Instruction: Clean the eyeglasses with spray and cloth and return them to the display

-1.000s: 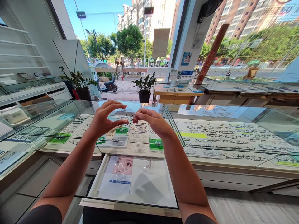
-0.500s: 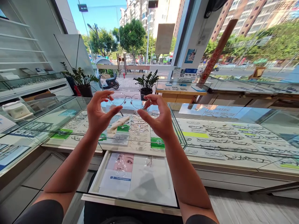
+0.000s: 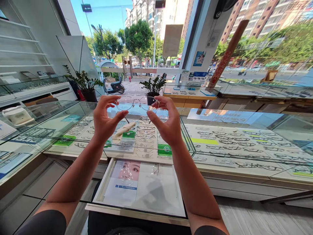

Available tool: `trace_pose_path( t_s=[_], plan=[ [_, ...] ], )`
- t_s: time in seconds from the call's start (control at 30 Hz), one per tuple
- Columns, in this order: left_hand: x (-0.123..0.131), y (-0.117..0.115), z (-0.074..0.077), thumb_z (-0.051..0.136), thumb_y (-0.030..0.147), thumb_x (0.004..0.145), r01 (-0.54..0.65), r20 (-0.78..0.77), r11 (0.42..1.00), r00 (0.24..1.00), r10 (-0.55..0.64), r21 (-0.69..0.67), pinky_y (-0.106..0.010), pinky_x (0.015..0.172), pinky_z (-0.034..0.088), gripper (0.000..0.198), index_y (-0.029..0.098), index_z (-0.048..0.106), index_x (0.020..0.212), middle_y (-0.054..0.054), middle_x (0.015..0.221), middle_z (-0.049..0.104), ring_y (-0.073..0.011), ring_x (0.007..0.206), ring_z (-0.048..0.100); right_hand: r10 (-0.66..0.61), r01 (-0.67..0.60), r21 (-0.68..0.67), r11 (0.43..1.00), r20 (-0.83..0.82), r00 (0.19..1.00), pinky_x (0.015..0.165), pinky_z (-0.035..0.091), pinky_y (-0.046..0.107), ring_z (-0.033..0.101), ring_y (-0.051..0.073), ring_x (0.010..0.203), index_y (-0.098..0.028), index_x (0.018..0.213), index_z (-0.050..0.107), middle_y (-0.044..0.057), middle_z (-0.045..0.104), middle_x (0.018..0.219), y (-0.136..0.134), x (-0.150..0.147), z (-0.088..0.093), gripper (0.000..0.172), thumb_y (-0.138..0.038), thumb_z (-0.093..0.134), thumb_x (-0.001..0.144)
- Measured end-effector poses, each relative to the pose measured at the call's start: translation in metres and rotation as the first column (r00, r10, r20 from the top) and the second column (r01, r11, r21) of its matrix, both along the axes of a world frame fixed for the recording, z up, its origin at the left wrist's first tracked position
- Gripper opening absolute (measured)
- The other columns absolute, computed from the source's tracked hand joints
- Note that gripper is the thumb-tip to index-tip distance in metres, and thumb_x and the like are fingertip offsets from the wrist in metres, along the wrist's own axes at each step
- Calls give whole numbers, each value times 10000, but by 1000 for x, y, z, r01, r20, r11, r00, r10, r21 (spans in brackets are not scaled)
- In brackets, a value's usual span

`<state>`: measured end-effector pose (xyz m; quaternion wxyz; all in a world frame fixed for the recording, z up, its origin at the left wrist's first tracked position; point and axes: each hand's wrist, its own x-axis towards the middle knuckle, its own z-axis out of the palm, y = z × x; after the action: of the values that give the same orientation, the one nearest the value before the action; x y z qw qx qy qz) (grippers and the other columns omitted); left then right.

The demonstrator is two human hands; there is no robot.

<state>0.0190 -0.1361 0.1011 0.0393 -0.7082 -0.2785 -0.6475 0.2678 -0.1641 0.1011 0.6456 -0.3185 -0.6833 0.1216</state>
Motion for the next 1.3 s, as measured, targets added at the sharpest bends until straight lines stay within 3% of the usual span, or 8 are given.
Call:
trace_pose_path(
  t_s=[0.27, 0.5, 0.97, 1.3],
  plan=[
    [3, -1, -4, 866, 717, 918, -134, 46, 990, 990, 132, 51, -476, 975, 590, 585, 304, 771, 1321, -78, 1128, 649, -265, 1039, 619, -41, 41, -128, 991, 2, 999, 1190, 554, 494, 695, 265, 1314, -310, 1432, 677, 87, 738, 1405, 4, -5, -4, 518, -547, 794, 987],
    [7, -2, -7, 848, 685, 953, -182, 39, 982, 983, 180, 58, -455, 940, 598, 546, 307, 766, 1339, -78, 1133, 643, -255, 1015, 622, -133, 133, -82, 988, 4, 991, 1129, 581, 503, 683, 277, 1266, -325, 1436, 731, 91, 716, 1348, 3, -7, -4, 494, -535, 794, 994],
    [14, 8, -18, 822, 642, 999, -44, 98, 993, 994, 54, -109, -394, 885, 593, 546, 314, 742, 1428, -80, 1181, 682, -237, 1079, 687, -310, 312, 40, 949, -55, 949, 1124, 575, 547, 697, 299, 1209, -282, 1388, 699, 111, 712, 1334, -7, -24, -6, 472, -555, 782, 1013],
    [19, 20, -30, 782, 642, 1030, -39, 148, 991, 987, 58, -132, -384, 923, 605, 587, 281, 615, 1462, -105, 1231, 736, -232, 1132, 737, -322, 323, 77, 943, -31, 946, 1163, 556, 576, 669, 317, 1226, -299, 1424, 680, 117, 668, 1343, -9, -25, -6, 455, -532, 743, 1038]
  ],
)
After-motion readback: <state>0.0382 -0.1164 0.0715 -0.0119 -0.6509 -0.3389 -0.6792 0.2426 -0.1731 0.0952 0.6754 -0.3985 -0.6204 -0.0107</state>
